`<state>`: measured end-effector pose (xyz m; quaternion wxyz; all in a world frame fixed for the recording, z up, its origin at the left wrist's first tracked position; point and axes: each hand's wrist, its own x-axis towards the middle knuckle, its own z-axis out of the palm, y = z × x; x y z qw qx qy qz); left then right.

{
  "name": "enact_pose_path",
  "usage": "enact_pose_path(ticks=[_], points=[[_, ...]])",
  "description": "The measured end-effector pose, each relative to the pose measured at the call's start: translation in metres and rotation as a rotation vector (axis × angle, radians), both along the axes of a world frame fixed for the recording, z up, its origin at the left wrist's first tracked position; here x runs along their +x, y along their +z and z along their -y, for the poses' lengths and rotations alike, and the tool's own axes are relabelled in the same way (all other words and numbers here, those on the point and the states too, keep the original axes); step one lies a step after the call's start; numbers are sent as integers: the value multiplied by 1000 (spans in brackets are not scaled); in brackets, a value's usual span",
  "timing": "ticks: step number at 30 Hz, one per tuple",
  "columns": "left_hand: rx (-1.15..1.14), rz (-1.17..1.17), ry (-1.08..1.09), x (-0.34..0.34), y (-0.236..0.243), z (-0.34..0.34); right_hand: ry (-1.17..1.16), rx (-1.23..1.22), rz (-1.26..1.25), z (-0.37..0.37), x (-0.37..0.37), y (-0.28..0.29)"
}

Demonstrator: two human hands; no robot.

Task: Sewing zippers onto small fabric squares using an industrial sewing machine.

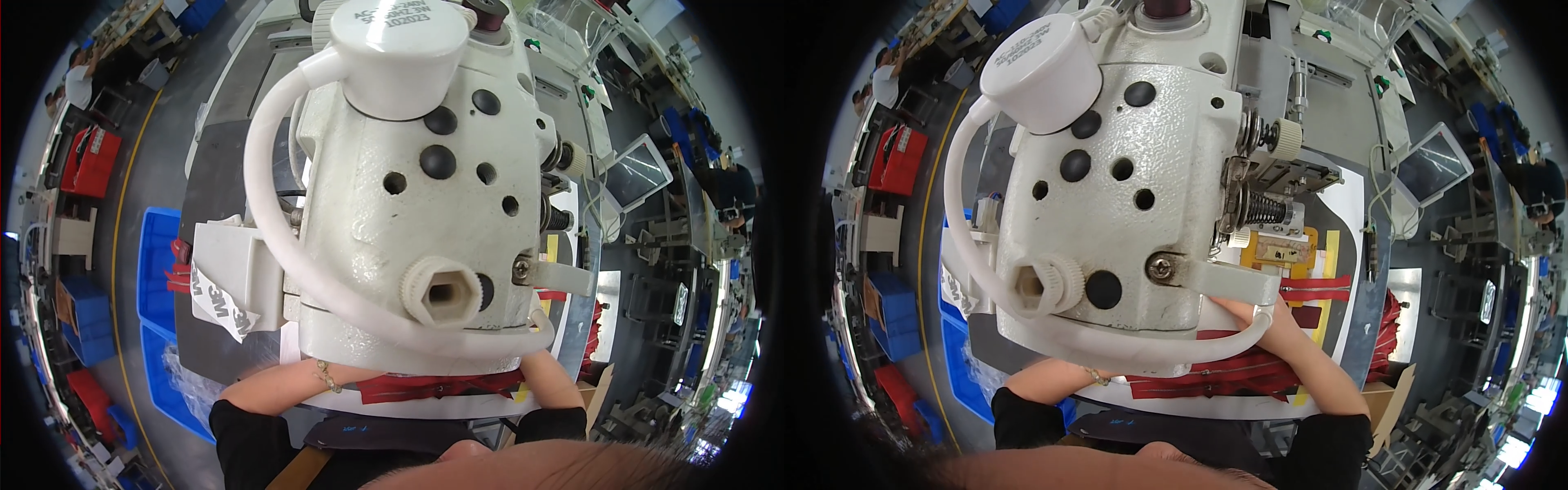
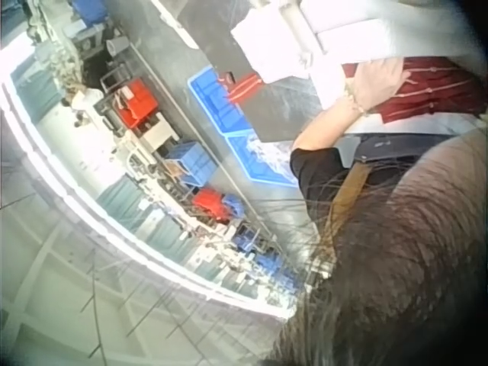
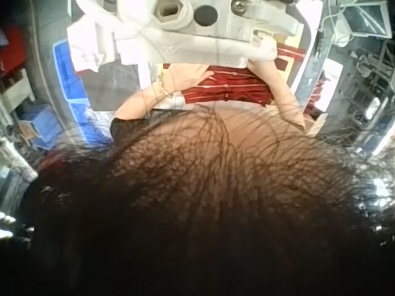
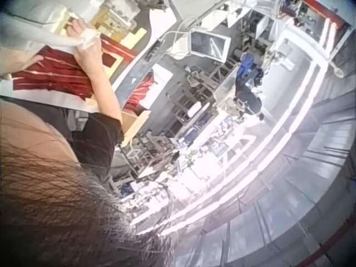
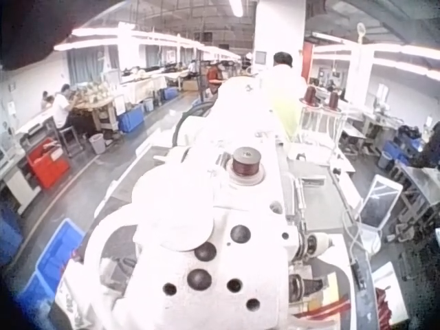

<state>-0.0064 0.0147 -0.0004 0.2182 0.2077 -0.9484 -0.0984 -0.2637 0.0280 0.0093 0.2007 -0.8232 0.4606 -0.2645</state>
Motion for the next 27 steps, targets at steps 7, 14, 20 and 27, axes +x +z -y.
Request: enact_pose_path(ticks=[7, 14, 20, 27], points=[[80, 18, -51, -5, -17, -3, -144, 57, -34, 30, 32, 1], [-23, 208, -94, 6, -25, -8, -138, -12, -33, 35, 33, -5], [-166, 352, -106, 8, -10, -6, -110, -87, -47, 33, 30, -6], [45, 404, -136, 7, -37, -11, -15, -99, -1, 21, 20, 25]])
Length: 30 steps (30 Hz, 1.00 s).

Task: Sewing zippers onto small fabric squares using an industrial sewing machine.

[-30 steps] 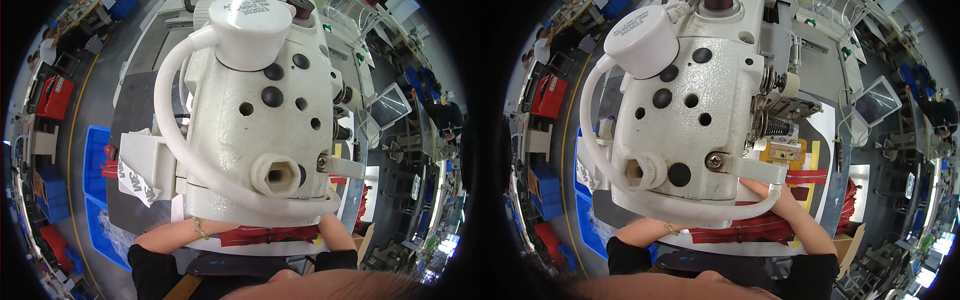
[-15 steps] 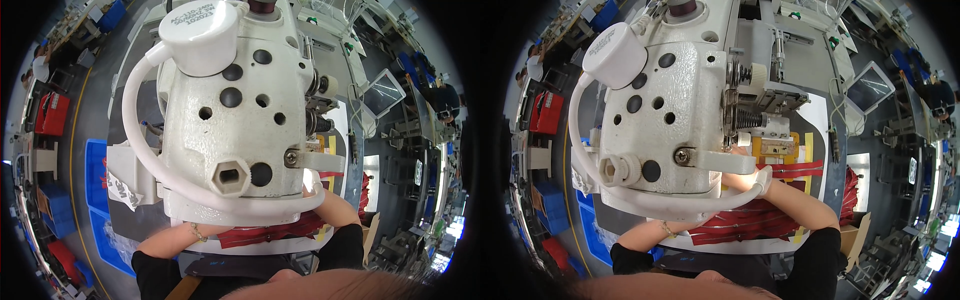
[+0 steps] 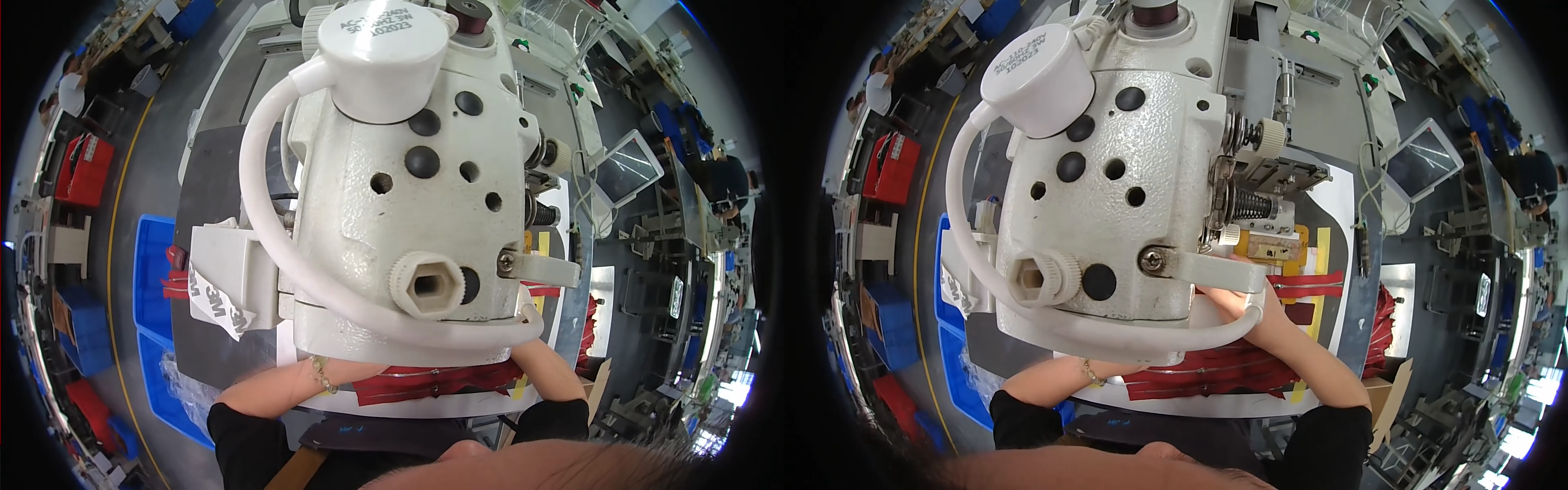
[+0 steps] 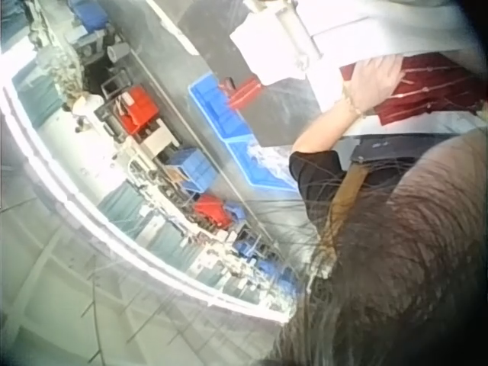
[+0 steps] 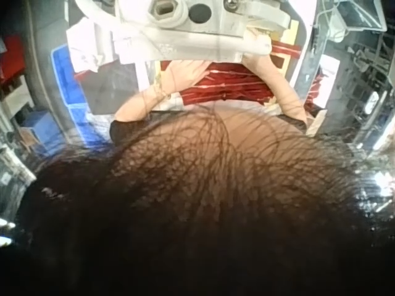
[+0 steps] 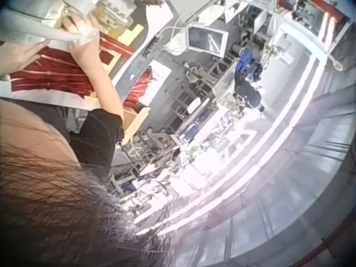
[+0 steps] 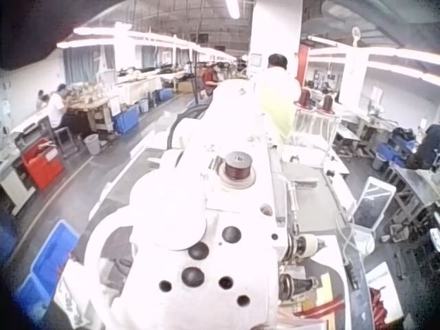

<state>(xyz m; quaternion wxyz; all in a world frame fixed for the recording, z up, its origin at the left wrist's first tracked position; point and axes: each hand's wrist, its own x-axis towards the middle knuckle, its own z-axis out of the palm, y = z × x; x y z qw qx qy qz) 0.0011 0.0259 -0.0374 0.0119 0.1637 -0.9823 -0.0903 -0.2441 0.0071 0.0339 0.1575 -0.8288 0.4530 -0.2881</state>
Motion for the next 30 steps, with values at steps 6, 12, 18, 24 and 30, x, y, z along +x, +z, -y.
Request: enact_pose_path(ticks=[6, 12, 18, 24, 30], points=[[390, -149, 65, -5, 11, 4, -11, -48, -89, -18, -16, -7], [428, -191, 81, -6, 16, 7, -15, 1, -60, -21, -23, -13], [-86, -82, -36, -4, 21, 14, -25, 74, -44, -25, -22, -18], [-23, -245, 20, -7, 20, 12, 18, 65, -69, -24, -24, -12], [29, -424, 85, -5, 20, 9, 62, -24, 25, -15, -16, -9]])
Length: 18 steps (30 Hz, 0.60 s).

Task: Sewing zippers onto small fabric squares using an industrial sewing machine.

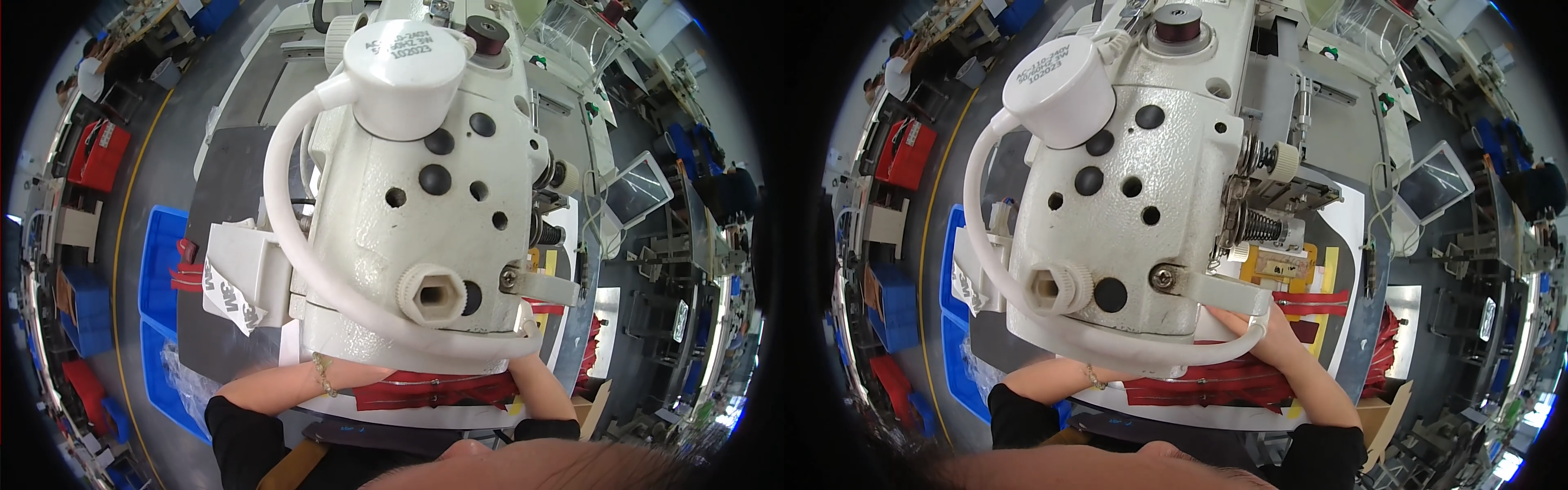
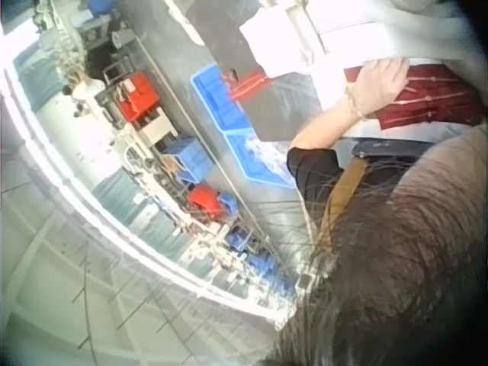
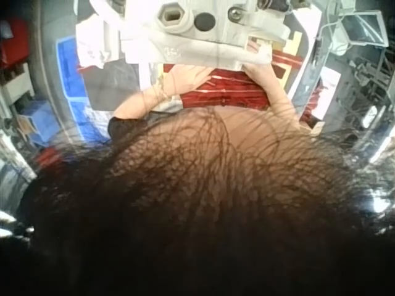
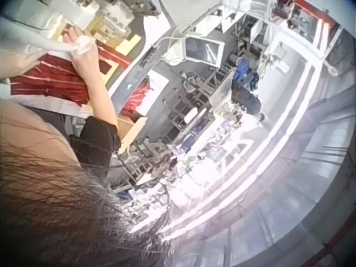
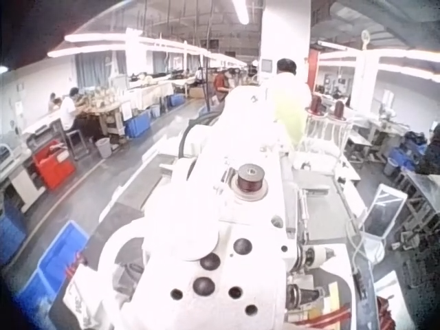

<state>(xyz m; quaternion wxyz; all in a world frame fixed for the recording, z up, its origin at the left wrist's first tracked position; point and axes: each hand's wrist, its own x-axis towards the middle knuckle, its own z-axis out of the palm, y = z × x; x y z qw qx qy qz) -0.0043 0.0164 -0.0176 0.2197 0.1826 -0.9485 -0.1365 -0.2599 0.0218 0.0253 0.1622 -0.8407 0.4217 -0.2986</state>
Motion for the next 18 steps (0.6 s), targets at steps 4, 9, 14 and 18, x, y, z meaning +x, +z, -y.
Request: enact_pose_path(ticks=[4, 9, 14, 18], points=[[-35, -5, -9, 0, -16, -8, -66, 223, 247, -2, -1, 2], [15, 86, 29, 1, 22, -1, -112, 288, 149, -12, -5, -24], [16, 89, 26, 2, 21, -5, -55, 124, 6, -16, -10, -33], [28, 94, 36, -1, 19, -1, -190, 402, 248, -23, -15, -46]])
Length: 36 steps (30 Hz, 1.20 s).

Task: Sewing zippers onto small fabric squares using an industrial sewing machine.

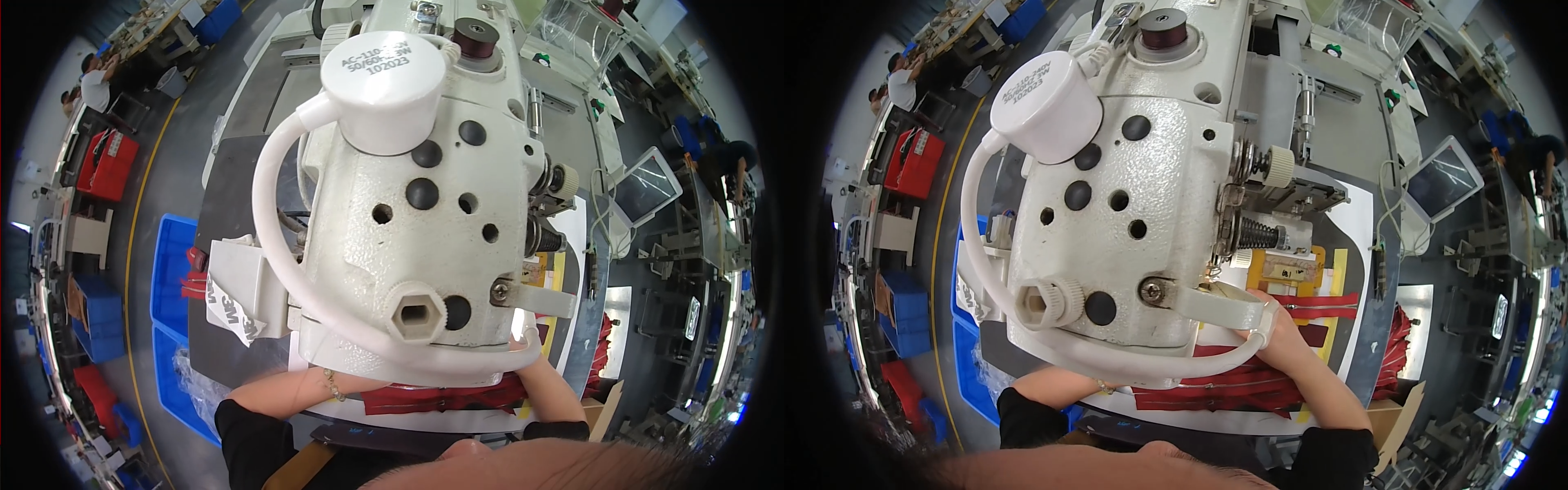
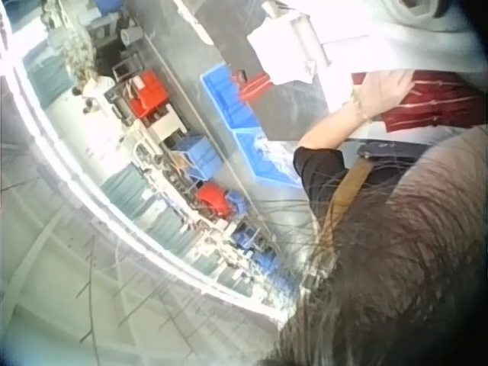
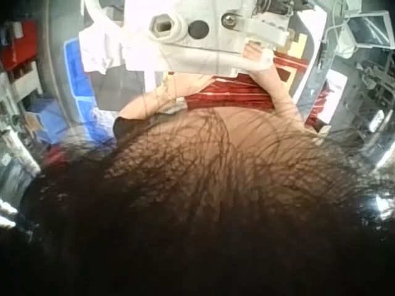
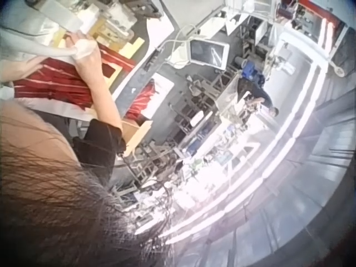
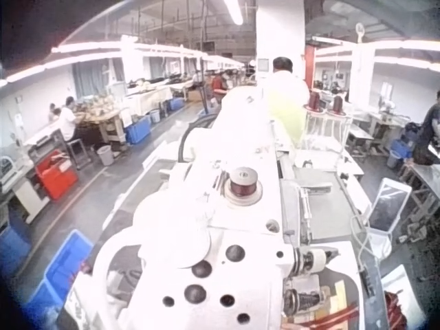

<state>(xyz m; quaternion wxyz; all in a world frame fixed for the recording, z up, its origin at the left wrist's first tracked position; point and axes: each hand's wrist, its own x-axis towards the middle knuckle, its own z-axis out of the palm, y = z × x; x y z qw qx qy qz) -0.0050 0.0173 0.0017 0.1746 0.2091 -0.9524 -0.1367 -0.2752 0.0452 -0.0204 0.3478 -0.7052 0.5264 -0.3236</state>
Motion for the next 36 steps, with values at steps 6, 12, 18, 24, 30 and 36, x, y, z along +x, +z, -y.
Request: enact_pose_path(ticks=[6, 12, 18, 24, 30, 36], points=[[6, -9, 16, -4, -4, -2, -18, 62, 107, 11, 9, 28], [6, -40, 11, -2, -10, -3, 47, -35, -80, 12, 9, 32], [9, -65, 22, -8, -16, -1, 82, -104, -65, 14, 6, 24], [5, -87, 21, -5, -21, -4, 79, -144, -105, 15, 8, 25], [69, -127, -74, -5, 19, 11, 181, -284, -280, 13, 0, 15], [36, 28, -102, -7, 9, 12, 197, -252, -266, 13, 6, 6]])
